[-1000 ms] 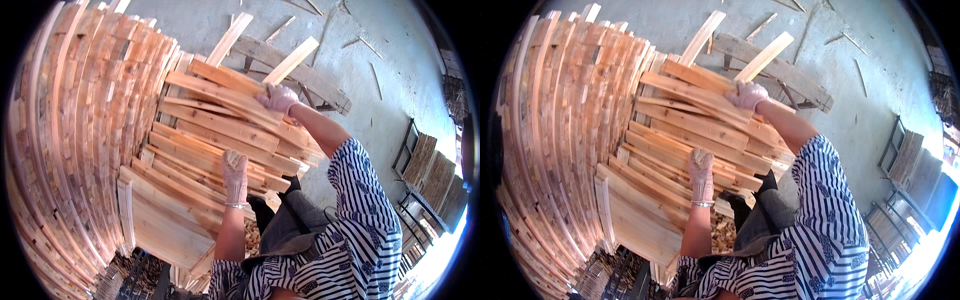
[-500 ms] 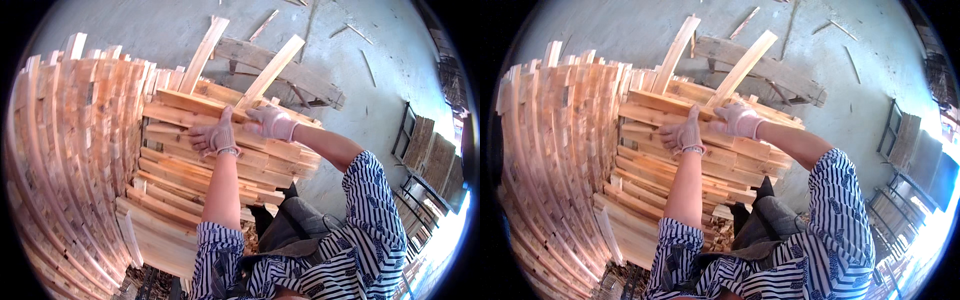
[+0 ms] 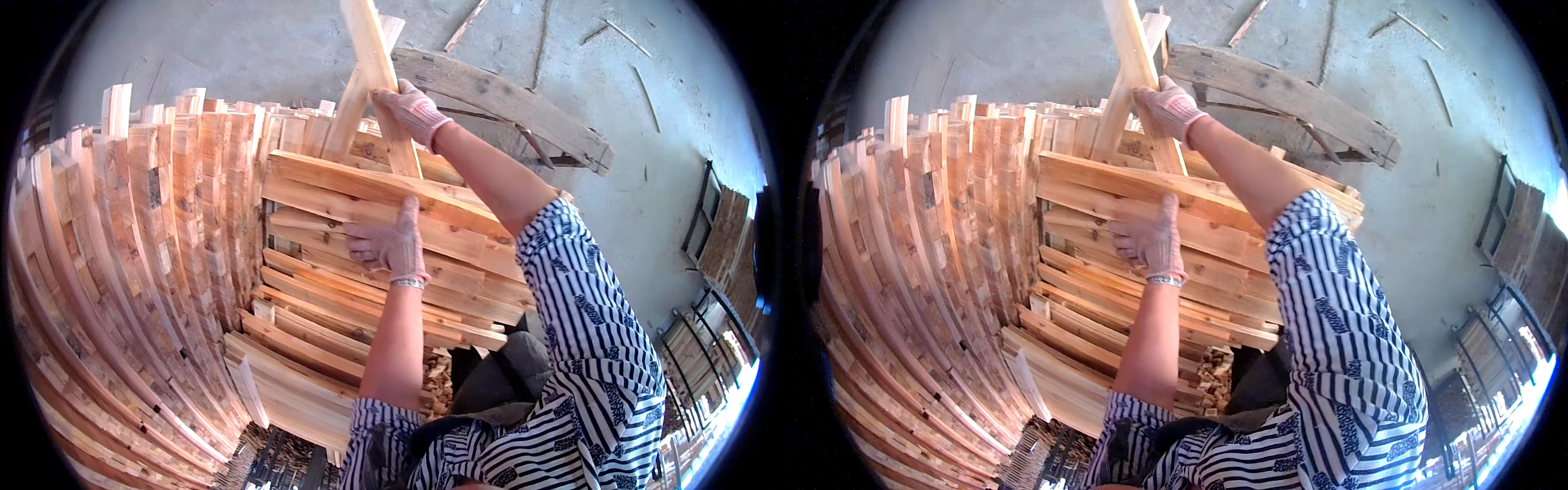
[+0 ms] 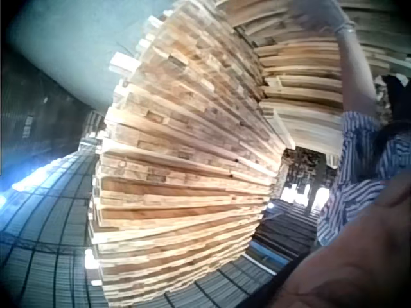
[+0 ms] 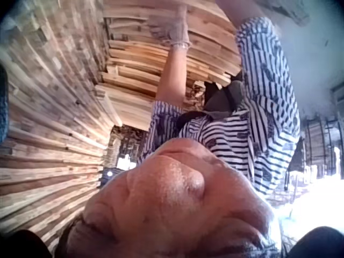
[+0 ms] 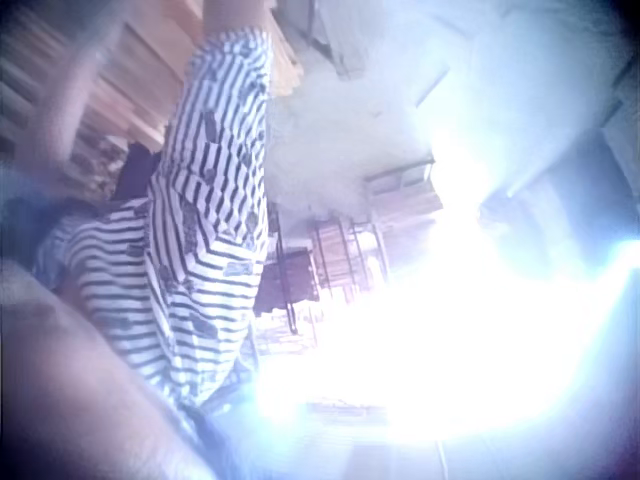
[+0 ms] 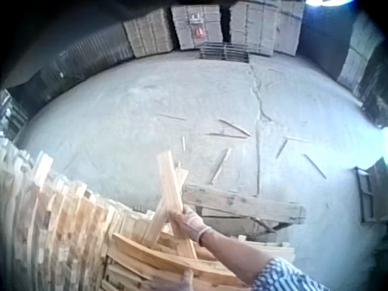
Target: The person stacks wood planks by hand onto a large curved wooden structure and picks up a bundle of planks from the floor to add them to the top of the stack.
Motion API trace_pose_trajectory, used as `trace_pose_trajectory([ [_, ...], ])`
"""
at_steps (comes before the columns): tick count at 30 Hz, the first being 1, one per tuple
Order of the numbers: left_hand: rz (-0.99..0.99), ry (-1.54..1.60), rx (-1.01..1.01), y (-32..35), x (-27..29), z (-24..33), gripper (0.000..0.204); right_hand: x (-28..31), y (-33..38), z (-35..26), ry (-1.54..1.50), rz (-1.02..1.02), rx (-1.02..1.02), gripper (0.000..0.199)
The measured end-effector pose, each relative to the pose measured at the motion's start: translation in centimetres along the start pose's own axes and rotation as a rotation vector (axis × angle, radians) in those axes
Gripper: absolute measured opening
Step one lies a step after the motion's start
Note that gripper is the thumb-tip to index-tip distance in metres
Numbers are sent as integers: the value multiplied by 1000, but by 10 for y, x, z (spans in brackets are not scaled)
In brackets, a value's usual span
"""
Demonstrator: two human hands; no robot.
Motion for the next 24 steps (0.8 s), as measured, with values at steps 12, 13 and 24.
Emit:
trace_pose_trajectory([
  [12, -117, 72, 66, -2, -5, -17, 150, -82, 5, -25, -258, -174, -4, 67],
  [13, -120, 150, 64, -1, -5, -23, 150, -79, 19, -32, -174, -164, 35, 69],
  [24, -389, 1329, -110, 26, 45, -28, 108, -80, 134, -82, 222, 182, 287, 78],
])
Point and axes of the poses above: each hand's wrist, its own y-axis away from the middle knuckle, its own x-axis out of the back of the hand, z = x × y, the point moved 10 cm from there along -y, towards the middle knuckle, and after that the axes turned 2 degrees about y, right-handed, at the moved point
